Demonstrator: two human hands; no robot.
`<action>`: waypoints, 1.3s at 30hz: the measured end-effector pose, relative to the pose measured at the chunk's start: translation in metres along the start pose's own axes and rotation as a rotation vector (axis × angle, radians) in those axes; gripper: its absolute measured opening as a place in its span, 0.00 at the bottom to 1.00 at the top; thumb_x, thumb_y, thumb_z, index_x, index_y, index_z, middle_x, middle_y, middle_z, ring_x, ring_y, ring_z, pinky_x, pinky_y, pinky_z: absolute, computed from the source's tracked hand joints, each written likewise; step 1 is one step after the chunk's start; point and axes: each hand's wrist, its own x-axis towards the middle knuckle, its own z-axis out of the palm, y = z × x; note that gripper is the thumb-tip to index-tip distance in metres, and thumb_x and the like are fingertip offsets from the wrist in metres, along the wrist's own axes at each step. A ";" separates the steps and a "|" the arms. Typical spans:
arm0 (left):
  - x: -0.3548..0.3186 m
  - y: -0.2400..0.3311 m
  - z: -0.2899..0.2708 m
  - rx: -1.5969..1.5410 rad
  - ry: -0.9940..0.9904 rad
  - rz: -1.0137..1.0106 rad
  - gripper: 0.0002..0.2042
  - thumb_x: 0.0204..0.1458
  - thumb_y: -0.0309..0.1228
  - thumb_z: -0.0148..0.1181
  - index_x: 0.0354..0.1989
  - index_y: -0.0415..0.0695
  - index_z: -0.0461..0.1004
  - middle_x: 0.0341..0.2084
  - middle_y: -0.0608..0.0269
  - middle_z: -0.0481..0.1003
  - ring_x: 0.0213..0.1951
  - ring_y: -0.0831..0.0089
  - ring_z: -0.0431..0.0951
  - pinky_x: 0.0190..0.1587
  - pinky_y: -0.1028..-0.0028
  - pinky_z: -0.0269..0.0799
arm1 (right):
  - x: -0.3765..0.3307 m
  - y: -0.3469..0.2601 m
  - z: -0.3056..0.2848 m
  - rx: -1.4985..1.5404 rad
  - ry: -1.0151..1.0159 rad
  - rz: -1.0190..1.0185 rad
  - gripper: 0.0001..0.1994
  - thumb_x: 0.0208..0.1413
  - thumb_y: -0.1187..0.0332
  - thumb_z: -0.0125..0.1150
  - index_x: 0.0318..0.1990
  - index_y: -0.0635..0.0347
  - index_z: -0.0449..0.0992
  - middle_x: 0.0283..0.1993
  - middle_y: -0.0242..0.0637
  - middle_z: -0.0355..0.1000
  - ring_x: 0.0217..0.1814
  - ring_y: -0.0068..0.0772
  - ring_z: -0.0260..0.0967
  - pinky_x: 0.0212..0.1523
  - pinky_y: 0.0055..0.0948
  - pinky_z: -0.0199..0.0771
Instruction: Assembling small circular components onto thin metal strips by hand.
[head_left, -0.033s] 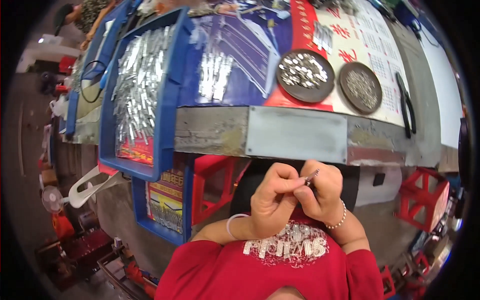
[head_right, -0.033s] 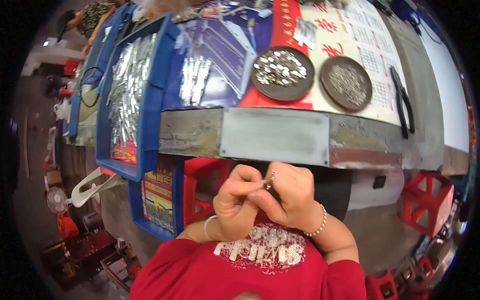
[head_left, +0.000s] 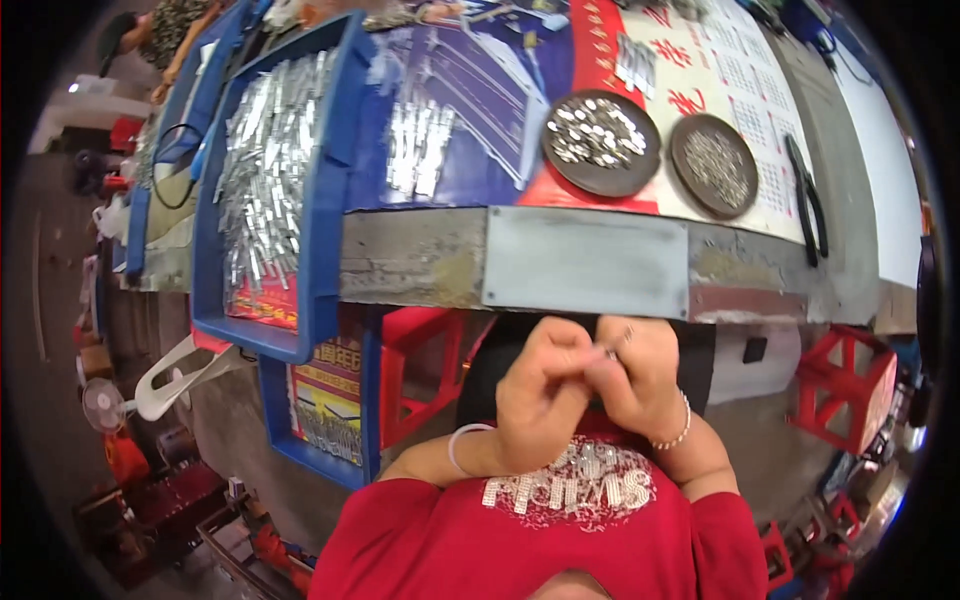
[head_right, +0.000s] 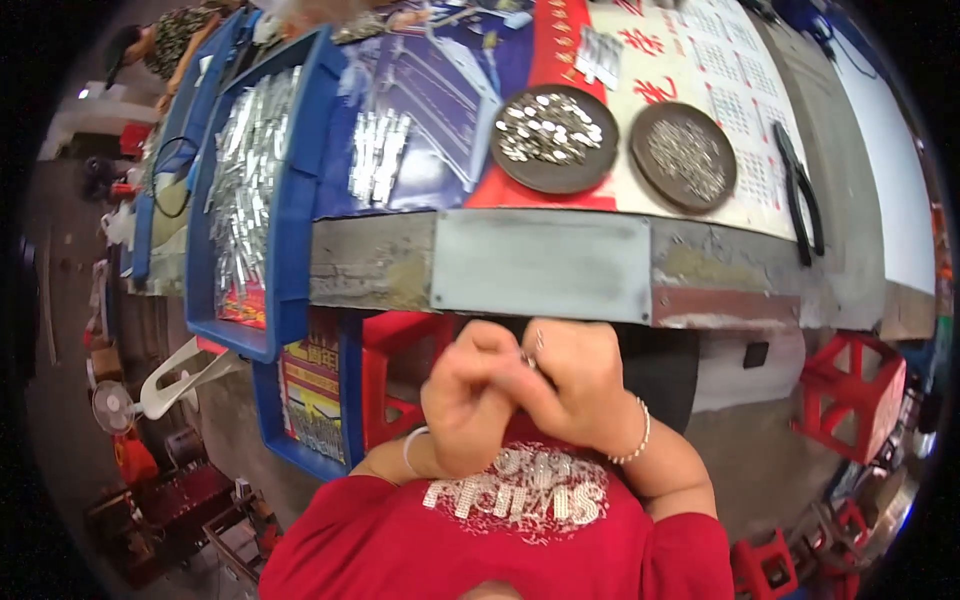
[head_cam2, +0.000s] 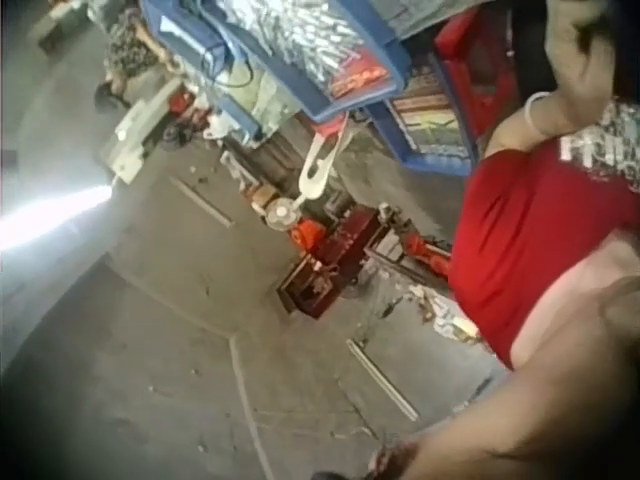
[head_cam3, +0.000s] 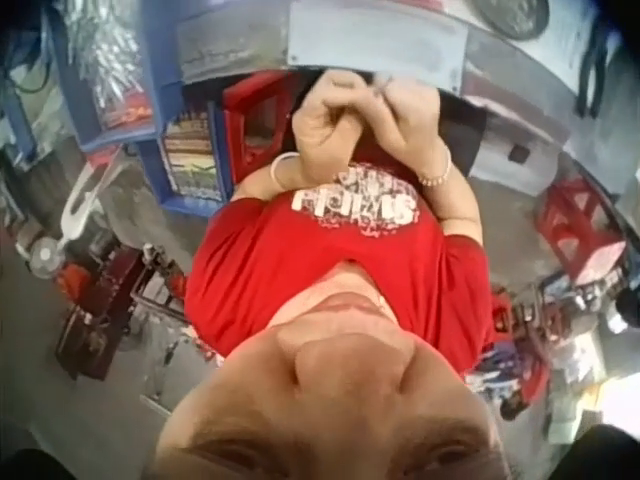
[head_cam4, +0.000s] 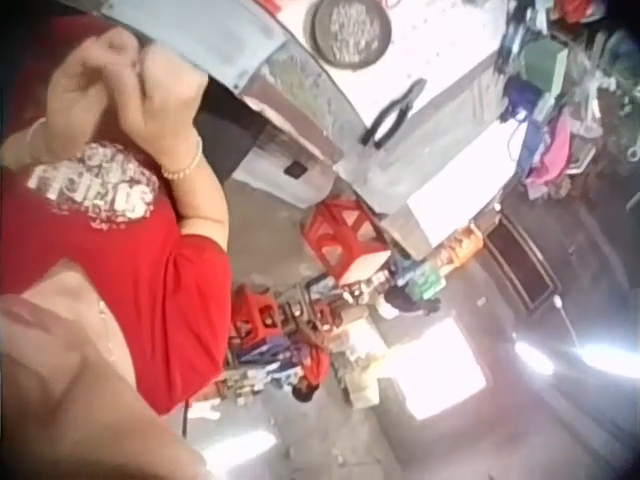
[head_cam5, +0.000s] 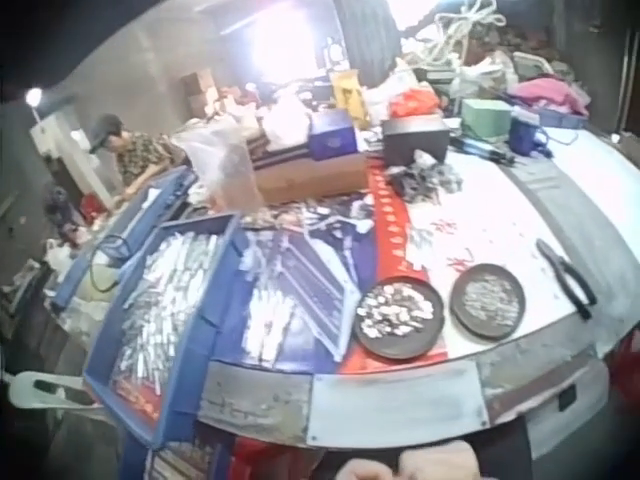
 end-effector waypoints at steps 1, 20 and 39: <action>-0.001 0.000 0.004 -0.277 0.053 -0.168 0.11 0.53 0.12 0.48 0.42 0.37 0.68 0.38 0.60 0.65 0.36 0.80 0.66 0.39 0.84 0.62 | -0.002 0.007 -0.003 -0.001 -0.045 0.049 0.13 0.48 0.70 0.59 0.17 0.62 0.64 0.16 0.39 0.59 0.16 0.39 0.59 0.16 0.31 0.57; 0.020 0.008 -0.018 -0.988 -0.258 -1.256 0.08 0.57 0.26 0.48 0.41 0.35 0.68 0.29 0.64 0.67 0.18 0.88 0.57 0.16 0.88 0.48 | -0.017 0.020 -0.033 0.224 -0.115 0.170 0.22 0.61 0.58 0.46 0.18 0.63 0.62 0.15 0.37 0.56 0.15 0.36 0.56 0.17 0.28 0.54; 0.132 -0.028 -0.068 1.021 0.132 0.174 0.03 0.46 0.22 0.52 0.30 0.39 0.70 0.27 0.53 0.71 0.29 0.55 0.73 0.31 0.62 0.69 | -0.016 0.034 -0.034 -0.044 0.208 0.167 0.24 0.63 0.50 0.36 0.29 0.65 0.66 0.27 0.33 0.60 0.25 0.20 0.55 0.26 0.19 0.53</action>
